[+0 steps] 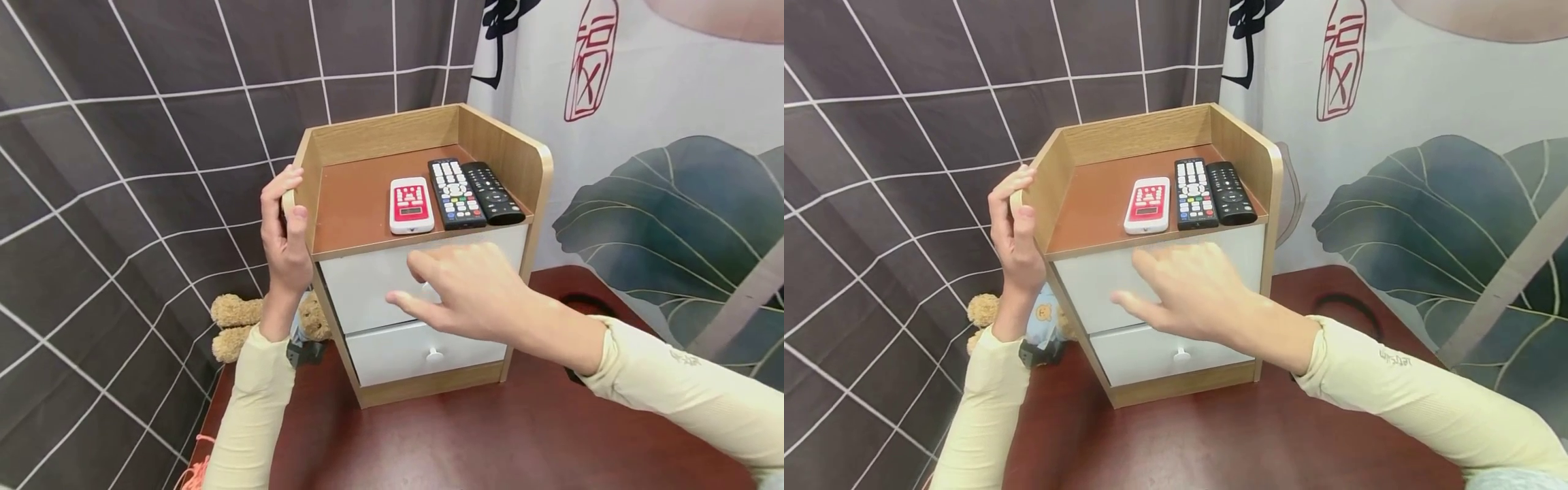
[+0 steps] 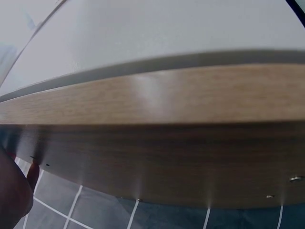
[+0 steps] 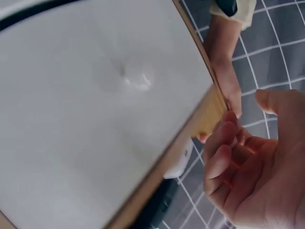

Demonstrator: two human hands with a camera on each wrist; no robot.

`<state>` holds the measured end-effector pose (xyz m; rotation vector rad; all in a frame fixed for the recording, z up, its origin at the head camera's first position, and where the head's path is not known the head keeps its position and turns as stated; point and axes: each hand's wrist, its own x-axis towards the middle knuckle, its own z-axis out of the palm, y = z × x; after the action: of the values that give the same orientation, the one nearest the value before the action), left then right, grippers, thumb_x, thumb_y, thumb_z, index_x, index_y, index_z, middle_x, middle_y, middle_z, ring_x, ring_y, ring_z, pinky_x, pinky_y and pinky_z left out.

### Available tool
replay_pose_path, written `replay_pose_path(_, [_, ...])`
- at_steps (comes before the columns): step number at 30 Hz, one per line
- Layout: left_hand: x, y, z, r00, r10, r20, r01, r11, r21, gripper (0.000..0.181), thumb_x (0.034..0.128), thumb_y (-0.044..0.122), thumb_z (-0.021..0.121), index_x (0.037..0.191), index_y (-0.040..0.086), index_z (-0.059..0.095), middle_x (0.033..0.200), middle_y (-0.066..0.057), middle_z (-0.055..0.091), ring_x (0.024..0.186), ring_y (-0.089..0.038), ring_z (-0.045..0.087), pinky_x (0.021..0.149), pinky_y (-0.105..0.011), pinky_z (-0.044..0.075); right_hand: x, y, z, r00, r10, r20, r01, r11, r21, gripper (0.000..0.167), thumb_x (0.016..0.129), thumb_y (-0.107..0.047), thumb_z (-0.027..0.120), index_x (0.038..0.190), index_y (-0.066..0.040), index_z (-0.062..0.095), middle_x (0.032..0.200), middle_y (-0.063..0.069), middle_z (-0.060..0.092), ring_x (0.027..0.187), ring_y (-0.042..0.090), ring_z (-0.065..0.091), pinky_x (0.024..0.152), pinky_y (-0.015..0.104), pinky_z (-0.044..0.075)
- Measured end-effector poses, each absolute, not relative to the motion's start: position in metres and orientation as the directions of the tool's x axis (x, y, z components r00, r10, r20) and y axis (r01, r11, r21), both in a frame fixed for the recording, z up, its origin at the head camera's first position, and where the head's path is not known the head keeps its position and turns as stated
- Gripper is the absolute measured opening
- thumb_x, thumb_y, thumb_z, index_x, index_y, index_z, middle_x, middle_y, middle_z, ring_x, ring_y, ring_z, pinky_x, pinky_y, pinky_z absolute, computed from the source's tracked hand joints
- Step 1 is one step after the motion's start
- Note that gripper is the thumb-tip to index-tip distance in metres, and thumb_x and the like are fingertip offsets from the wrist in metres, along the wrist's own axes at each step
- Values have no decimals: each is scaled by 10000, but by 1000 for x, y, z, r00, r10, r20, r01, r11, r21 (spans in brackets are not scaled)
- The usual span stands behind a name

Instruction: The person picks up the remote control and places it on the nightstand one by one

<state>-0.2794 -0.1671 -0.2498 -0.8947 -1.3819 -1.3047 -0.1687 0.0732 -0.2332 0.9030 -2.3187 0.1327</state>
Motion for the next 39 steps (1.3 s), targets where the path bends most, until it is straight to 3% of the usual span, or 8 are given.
replay_pose_path(10, [-281, -168, -252, -216, -112, 970, 960, 156, 232, 430, 925, 225, 459, 1193, -102, 540, 1285, -251, 563, 1354, -392, 460, 1195, -495, 327, -171, 83, -302, -369, -717, 591, -827, 544, 144, 396, 942, -528, 568, 724, -212, 468, 596, -148, 397, 539, 33, 410, 449, 164, 257])
replay_pose_path(16, [-281, -164, -254, -217, -115, 970, 962, 144, 232, 427, 917, 208, 456, 1186, -114, 537, 1277, -262, 562, 1347, -419, 459, 1196, -497, 325, -166, 99, -347, -397, -766, 506, -882, 471, 22, 335, 934, -498, 612, 742, -266, 466, 660, -193, 377, 605, -45, 355, 512, 102, 249])
replay_pose_path(26, [-283, -166, -250, -212, -115, 971, 964, 136, 226, 437, 918, 212, 451, 1192, -119, 528, 1285, -260, 555, 1360, -421, 444, 1203, -496, 315, -156, 107, -430, -373, -836, 403, -922, 384, -56, 249, 940, -489, 608, 827, -268, 583, 708, -194, 507, 669, -105, 374, 564, 28, 244])
replay_pose_path(34, [-282, -166, -250, -216, -113, 970, 963, 142, 230, 438, 918, 213, 450, 1199, -115, 525, 1292, -253, 553, 1364, -414, 443, 1200, -494, 321, -143, 119, -482, -408, -854, 323, -913, 378, -153, 246, 899, -499, 650, 858, -262, 599, 715, -202, 512, 704, -132, 356, 597, -4, 215])
replay_pose_path(39, [-282, -167, -250, -214, -112, 970, 963, 143, 229, 439, 914, 210, 450, 1196, -119, 522, 1290, -254, 552, 1368, -414, 440, 1204, -493, 316, -138, 124, -505, -339, -888, 311, -941, 321, -108, 246, 929, -457, 623, 828, -242, 563, 713, -194, 428, 700, -101, 319, 602, 1, 165])
